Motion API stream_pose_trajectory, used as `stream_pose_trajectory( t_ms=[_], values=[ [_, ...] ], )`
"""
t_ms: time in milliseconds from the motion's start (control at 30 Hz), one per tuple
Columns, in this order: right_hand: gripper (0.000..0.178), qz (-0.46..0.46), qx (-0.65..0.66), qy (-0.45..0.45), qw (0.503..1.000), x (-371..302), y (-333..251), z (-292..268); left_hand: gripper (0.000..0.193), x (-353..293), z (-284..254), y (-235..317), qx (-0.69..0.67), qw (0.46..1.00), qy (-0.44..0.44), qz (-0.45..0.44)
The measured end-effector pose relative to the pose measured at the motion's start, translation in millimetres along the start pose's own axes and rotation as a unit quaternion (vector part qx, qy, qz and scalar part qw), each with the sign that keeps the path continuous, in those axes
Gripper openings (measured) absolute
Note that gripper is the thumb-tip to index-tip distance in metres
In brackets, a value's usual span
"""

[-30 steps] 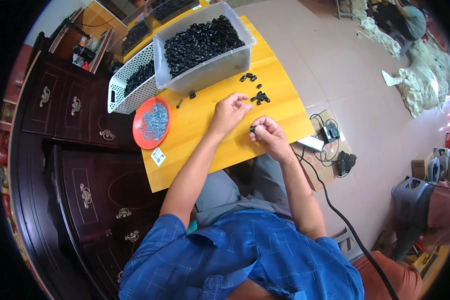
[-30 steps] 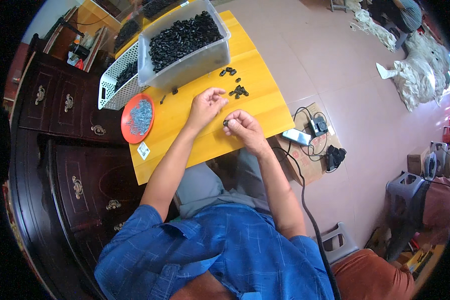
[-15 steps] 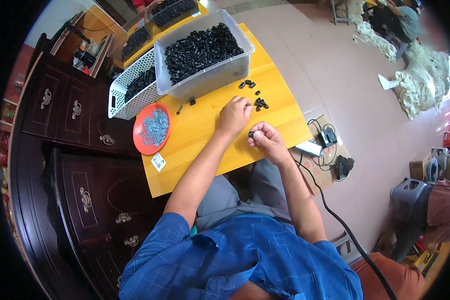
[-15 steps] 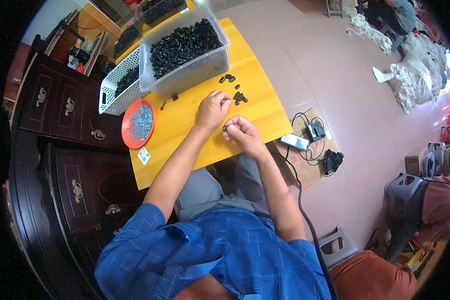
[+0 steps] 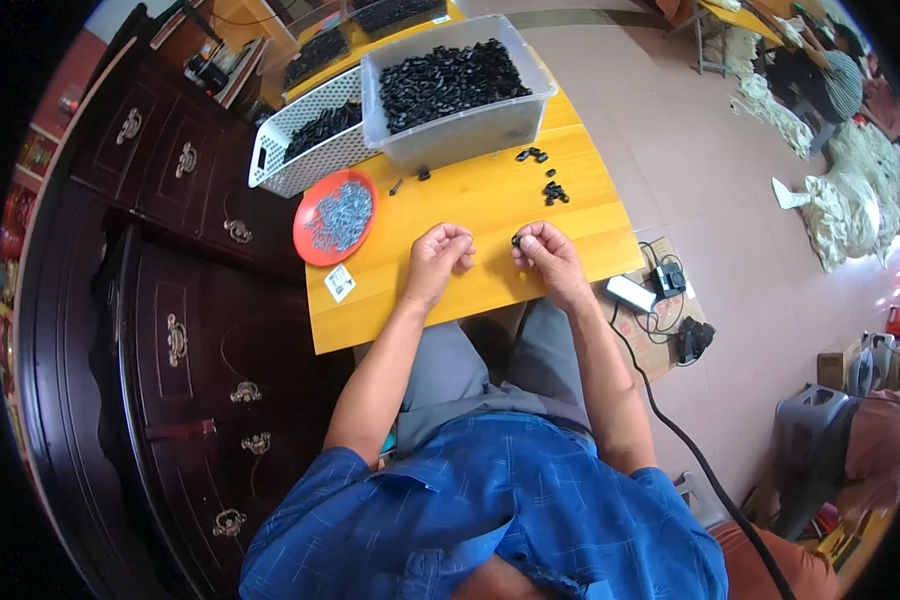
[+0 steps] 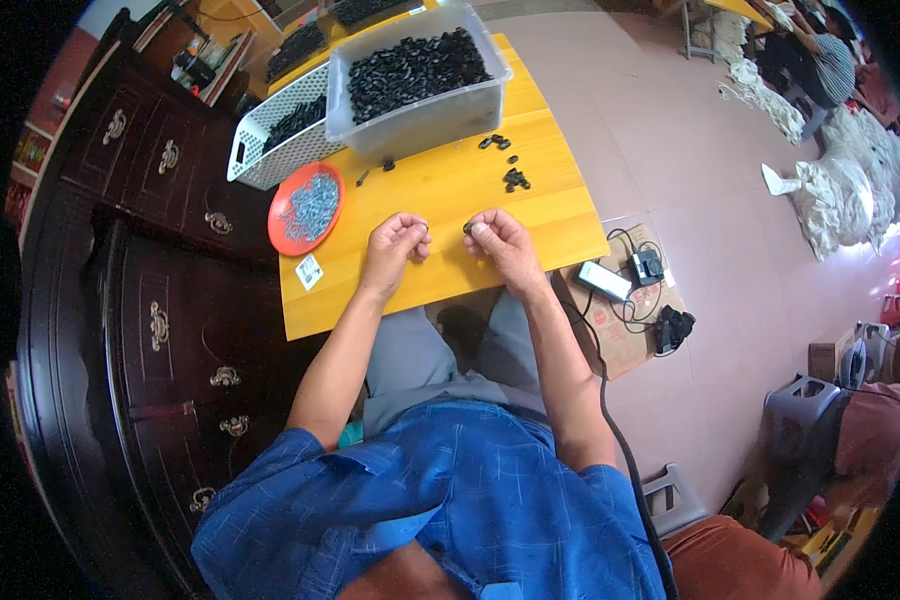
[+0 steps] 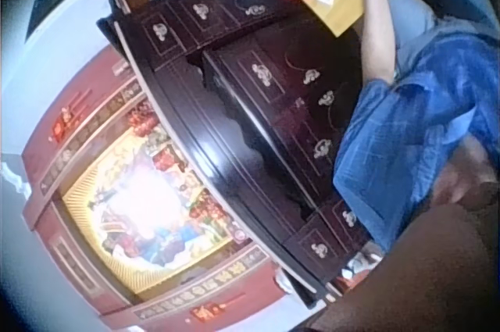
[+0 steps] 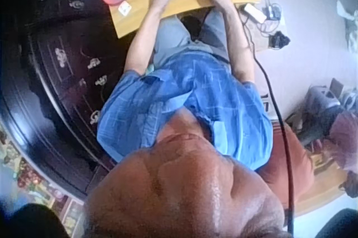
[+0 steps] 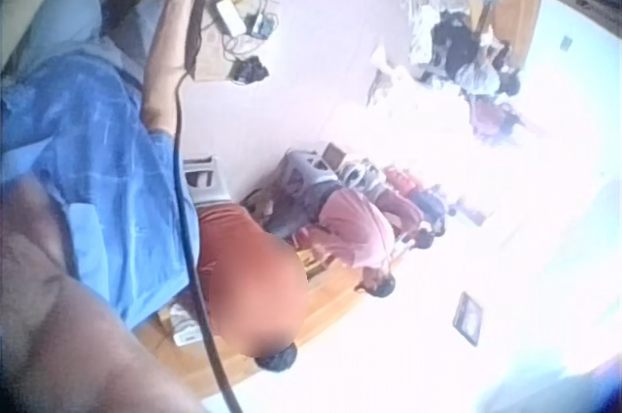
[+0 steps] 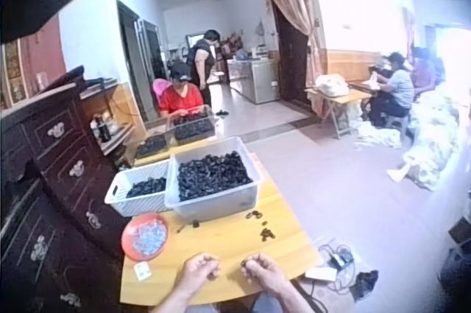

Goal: The person assembles small plastic components by hand, fitting and pressing the pieces together repeatedly at a table.

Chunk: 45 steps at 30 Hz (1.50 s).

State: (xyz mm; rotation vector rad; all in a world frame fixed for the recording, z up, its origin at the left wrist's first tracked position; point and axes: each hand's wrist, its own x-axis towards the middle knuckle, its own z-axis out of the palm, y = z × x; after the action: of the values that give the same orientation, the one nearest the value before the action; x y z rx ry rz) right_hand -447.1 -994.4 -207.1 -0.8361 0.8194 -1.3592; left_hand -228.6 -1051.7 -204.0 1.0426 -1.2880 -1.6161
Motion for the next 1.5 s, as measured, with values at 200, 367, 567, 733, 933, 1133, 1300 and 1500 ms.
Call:
stream_pose_trajectory(
  t_ms=[200, 367, 567, 733, 933, 1133, 1300, 1500],
  values=[
    [0.013, 0.026, -0.047, -0.039, 0.998, 7, 9, 28, 0.009, -28, -16, 3, -0.072, 0.997, -0.013, 0.011],
    [0.013, 0.057, -0.079, -0.029, 0.995, 6, 13, 36, 0.009, -36, -24, -1, -0.104, 0.994, -0.024, 0.036],
    [0.013, 0.100, -0.090, -0.039, 0.990, 4, 19, 46, 0.009, -35, -29, -5, -0.094, 0.991, -0.076, 0.056],
    [0.013, 0.103, -0.094, -0.062, 0.988, 6, 22, 51, 0.009, -34, -31, -5, -0.095, 0.989, -0.098, 0.054],
    [0.013, 0.103, -0.095, -0.067, 0.988, 6, 21, 50, 0.008, -34, -29, -5, -0.069, 0.990, -0.110, 0.055],
    [0.012, 0.100, -0.091, -0.066, 0.989, 6, 20, 48, 0.008, -34, -25, -5, -0.043, 0.992, -0.102, 0.054],
    [0.013, 0.102, -0.094, -0.069, 0.988, 5, 21, 48, 0.007, -34, -25, -6, -0.048, 0.992, -0.101, 0.066],
    [0.011, 0.084, -0.102, -0.050, 0.990, 5, 25, 48, 0.003, -32, -22, -7, -0.020, 0.995, -0.081, 0.057]
  ],
)
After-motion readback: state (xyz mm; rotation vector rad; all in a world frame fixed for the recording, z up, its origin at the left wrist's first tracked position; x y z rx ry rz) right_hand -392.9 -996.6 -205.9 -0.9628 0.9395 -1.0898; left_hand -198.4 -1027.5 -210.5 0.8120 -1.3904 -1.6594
